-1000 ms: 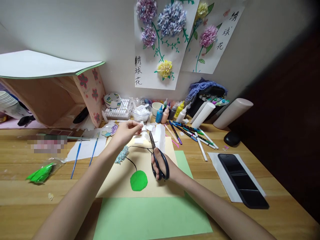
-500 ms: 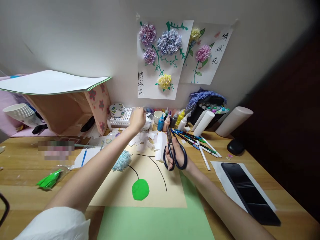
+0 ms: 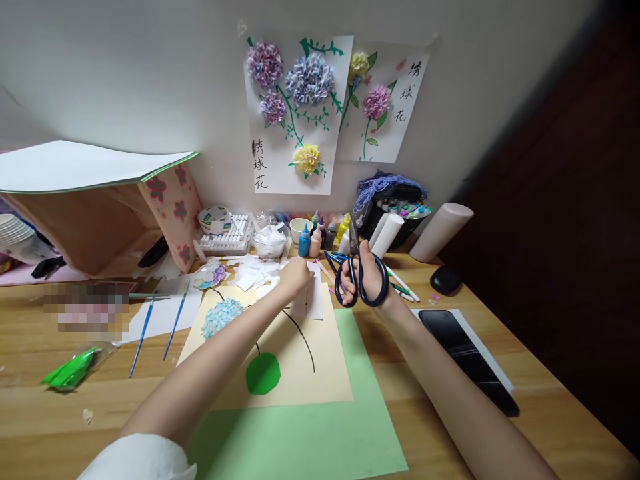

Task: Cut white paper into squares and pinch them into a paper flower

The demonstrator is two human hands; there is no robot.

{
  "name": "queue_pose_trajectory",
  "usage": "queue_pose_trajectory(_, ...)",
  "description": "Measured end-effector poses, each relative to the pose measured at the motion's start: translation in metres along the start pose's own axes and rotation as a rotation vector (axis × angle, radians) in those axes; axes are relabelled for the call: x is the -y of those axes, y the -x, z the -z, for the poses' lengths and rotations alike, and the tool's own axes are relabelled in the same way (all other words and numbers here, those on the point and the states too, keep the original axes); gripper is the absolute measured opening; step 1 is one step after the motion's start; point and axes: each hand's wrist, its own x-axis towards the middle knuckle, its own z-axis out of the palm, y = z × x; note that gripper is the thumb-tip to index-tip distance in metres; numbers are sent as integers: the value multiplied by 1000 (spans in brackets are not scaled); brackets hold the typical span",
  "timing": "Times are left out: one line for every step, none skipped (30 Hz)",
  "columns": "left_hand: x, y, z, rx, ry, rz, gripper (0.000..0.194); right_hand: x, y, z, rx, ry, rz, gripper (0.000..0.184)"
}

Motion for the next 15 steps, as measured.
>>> queue_pose_trajectory(0,1,2,-6,8,2,23,1,0,0,5,5,4,68)
queue_pose_trajectory(0,1,3,-17,15,5,26,2,1,1,8,10,4,68)
queue_pose_trajectory(0,2,4,-31,21,10,29,3,1,1,9,14,3,68)
queue_pose_trajectory(-1,3,4,-44,27,18,33,4,1,0,5,18,1,67)
queue_pose_trajectory(-2,4,3,-53,33,29,35,6,1,0,-4,23,-3,67)
queue_pose_trajectory(-4,5,1,-56,42,43,35,7,2,0,-14,31,-10,67)
queue_pose_trajectory(-6,5,-2,-56,53,60,33,8,2,0,-22,40,-16,67)
queue_pose_trajectory(-7,6,-6,-54,69,76,27,9,2,0,-26,46,-20,66)
queue_pose_trajectory(-9,5,-9,-54,90,91,21,9,1,0,-28,49,-19,66)
queue_pose_trajectory(-10,5,-12,-57,116,101,16,10,1,1,-29,50,-13,66)
queue_pose_trajectory(-10,5,-15,-62,148,105,13,10,1,2,-30,50,-4,65)
queue_pose_trajectory(-10,4,-17,-70,186,104,12,11,0,3,-32,52,6,65)
queue_pose_trajectory(-10,3,-17,-78,229,98,11,10,0,4,-33,57,14,64)
queue_pose_trajectory(-10,3,-17,-84,279,87,11,10,-1,6,-32,66,22,63)
queue_pose_trajectory(-10,2,-15,-91,335,74,11,9,-2,8,-30,80,31,62)
